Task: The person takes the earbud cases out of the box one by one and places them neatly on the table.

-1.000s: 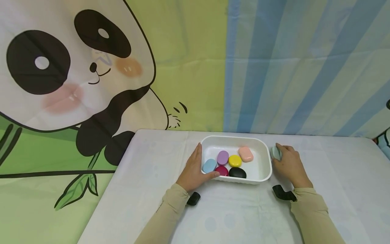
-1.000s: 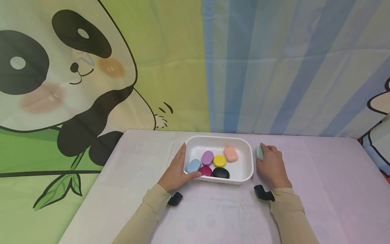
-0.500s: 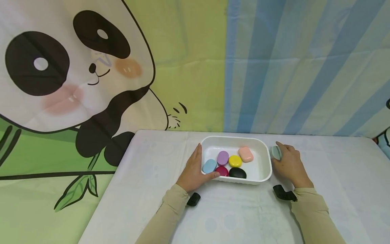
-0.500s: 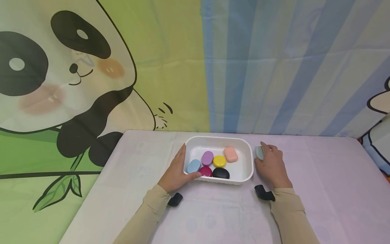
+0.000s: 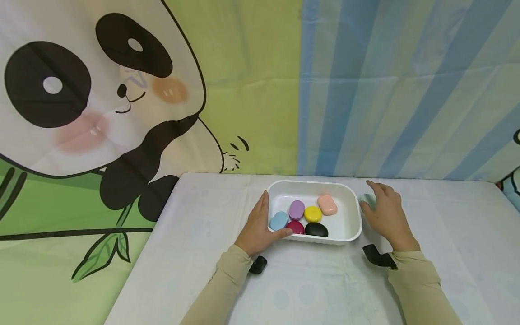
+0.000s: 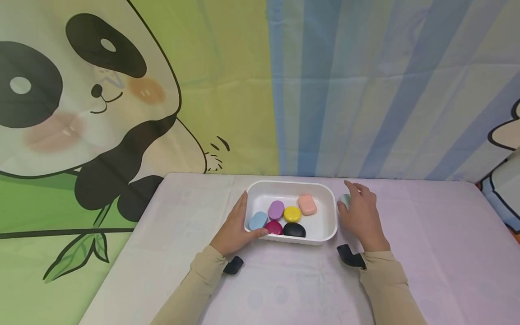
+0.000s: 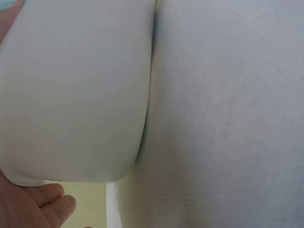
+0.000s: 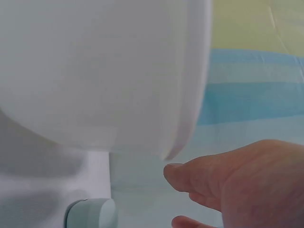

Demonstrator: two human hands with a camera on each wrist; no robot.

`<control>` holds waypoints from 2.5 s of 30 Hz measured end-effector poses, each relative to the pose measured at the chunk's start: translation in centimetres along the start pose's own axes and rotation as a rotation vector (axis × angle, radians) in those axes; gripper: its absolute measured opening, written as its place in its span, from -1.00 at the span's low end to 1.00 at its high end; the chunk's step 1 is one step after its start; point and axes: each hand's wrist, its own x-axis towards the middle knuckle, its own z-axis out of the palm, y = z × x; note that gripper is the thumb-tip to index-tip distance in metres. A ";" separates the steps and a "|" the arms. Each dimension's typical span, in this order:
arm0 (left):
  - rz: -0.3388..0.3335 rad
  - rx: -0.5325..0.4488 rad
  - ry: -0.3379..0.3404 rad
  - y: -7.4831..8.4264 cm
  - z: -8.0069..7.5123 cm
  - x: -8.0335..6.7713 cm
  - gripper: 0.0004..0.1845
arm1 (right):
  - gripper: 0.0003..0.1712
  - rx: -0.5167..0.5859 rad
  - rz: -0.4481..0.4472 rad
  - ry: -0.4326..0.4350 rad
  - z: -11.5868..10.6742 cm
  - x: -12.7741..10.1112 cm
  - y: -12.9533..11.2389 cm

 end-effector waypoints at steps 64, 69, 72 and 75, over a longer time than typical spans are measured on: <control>-0.010 -0.048 -0.012 0.2 0.0 0.1 0.37 | -0.64 -0.299 -0.256 -0.162 6.6 1.1 -5.7; -0.002 -0.043 -0.010 0.1 0.1 0.1 0.37 | -0.71 -0.291 -0.228 -0.172 6.5 1.3 -5.9; 0.002 -0.044 -0.008 0.1 0.1 0.2 0.37 | -0.69 -0.287 -0.222 -0.183 6.4 1.4 -5.9; 0.001 -0.042 -0.009 0.0 0.1 0.1 0.38 | -0.69 -0.262 -0.230 -0.173 6.4 1.4 -5.9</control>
